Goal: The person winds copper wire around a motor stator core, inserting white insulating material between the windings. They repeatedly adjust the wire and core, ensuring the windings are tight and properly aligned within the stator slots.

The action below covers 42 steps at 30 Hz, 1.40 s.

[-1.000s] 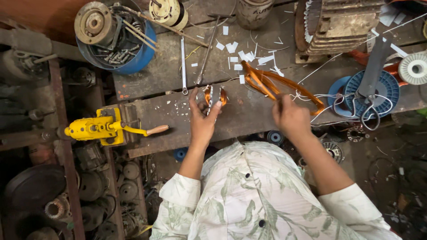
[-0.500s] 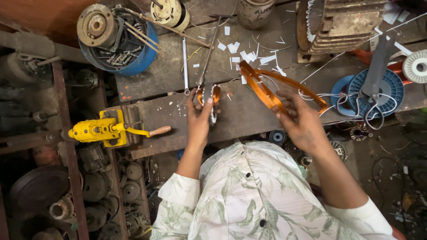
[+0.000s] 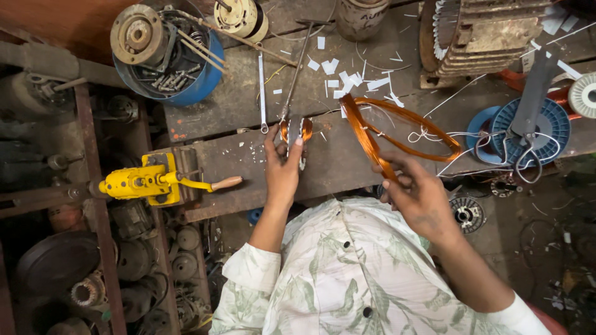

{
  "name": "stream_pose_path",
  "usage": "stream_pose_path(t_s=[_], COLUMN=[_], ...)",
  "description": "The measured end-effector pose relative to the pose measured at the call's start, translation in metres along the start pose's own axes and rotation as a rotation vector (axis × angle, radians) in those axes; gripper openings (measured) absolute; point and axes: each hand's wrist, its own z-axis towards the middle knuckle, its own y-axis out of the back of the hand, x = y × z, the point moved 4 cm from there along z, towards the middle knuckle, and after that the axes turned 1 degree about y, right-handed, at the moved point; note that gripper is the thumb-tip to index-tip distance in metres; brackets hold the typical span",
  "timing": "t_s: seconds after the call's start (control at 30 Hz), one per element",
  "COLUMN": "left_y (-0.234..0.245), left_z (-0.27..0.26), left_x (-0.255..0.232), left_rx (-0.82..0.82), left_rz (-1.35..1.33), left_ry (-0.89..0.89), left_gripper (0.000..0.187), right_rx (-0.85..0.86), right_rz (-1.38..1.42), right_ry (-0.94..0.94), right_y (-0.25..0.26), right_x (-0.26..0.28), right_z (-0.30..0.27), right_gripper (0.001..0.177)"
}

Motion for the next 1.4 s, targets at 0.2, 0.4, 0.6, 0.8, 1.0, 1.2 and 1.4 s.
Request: stream_pose_path(t_s=[0.2,0.4,0.6,0.8,1.0,1.2,1.4], left_y=[0.001,-0.001,0.0,0.003,0.006,0.007,0.008], left_z=[0.001,0.003,0.005,0.005,0.006,0.008,0.012], left_x=[0.005,0.004,0.003,0.003,0.001,-0.001,0.0], left_rx=[0.003,0.003,0.006,-0.023,-0.054,-0.064,-0.084], left_rz=[0.026,0.003,-0.03,0.056,0.123,0.147,0.155], left_ry=[0.021,-0.004,-0.002,-0.026,-0.02,-0.029,-0.064], left_gripper=[0.066,0.065,0.065,0.063,0.063,0.063,0.063], right_rx=[-0.036,-0.179,-0.226,-0.174,-0.082,-0.148,-0.143], right_rz=[-0.416,-0.633,-0.613,-0.303,0.07,-0.166,-0.238], right_ry=[0.39,0.652,0.611,0.255,0.118,0.152,0.233], right_y=[-0.008,-0.016,-0.014,-0.006,-0.002,-0.004,-0.004], right_x=[0.011,0.009,0.012,-0.006,-0.025,-0.007,-0.002], right_z=[-0.012,-0.018,-0.019,-0.013,-0.006,-0.015,-0.017], right_gripper=[0.033,0.035,0.033,0.02,0.021,0.023,0.023])
